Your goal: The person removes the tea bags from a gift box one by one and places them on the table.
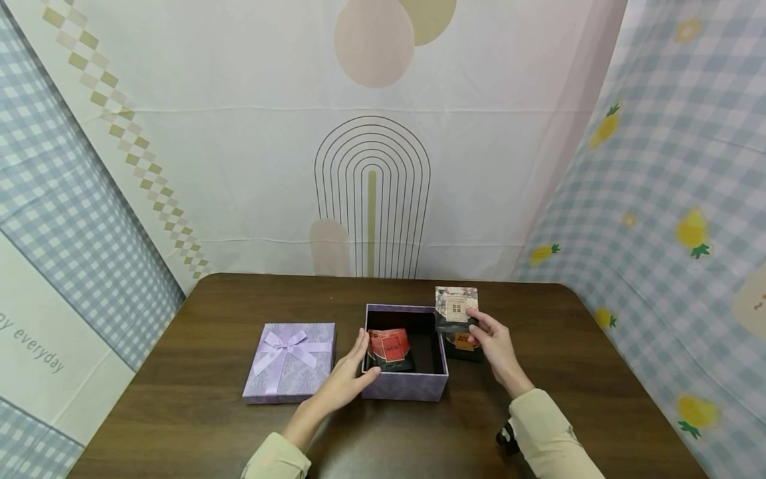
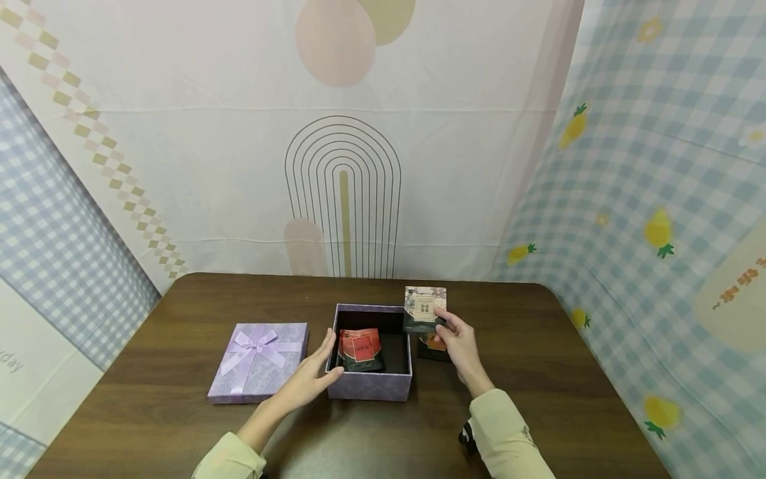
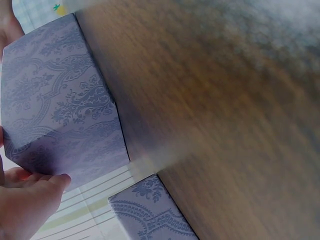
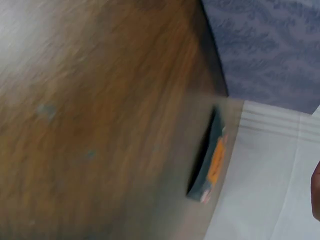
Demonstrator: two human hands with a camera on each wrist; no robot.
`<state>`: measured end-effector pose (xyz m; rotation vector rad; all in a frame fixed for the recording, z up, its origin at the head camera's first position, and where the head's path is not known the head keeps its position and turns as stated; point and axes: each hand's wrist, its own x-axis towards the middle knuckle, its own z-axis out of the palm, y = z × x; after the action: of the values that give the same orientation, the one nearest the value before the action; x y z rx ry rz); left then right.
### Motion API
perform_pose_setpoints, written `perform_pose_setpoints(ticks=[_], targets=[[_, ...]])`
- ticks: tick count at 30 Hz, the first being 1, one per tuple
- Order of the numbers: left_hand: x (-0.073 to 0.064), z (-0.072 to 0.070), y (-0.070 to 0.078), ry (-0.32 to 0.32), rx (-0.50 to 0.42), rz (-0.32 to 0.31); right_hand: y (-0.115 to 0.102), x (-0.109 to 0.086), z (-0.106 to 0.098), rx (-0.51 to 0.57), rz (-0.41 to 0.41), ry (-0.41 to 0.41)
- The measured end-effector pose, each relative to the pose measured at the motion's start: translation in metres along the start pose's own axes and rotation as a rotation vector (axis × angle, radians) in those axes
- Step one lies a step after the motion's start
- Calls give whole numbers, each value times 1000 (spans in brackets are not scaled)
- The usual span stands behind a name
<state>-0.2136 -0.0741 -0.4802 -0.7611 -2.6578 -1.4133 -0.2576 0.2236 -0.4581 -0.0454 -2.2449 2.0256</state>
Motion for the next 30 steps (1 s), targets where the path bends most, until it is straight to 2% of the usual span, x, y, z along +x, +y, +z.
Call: perform_pose_setpoints(ticks=[7, 13, 22, 30], targets=[[0, 1, -2, -8, 0, 0, 10, 3, -20, -33, 43, 47], [0, 0, -1, -13, -4, -7, 14, 6, -38, -51, 27, 75], [1, -1, 1, -13, -4, -4, 17, 12, -72, -121, -4, 82], [0, -1, 1, -14, -6, -8, 28, 12, -93, -224, 36, 70]])
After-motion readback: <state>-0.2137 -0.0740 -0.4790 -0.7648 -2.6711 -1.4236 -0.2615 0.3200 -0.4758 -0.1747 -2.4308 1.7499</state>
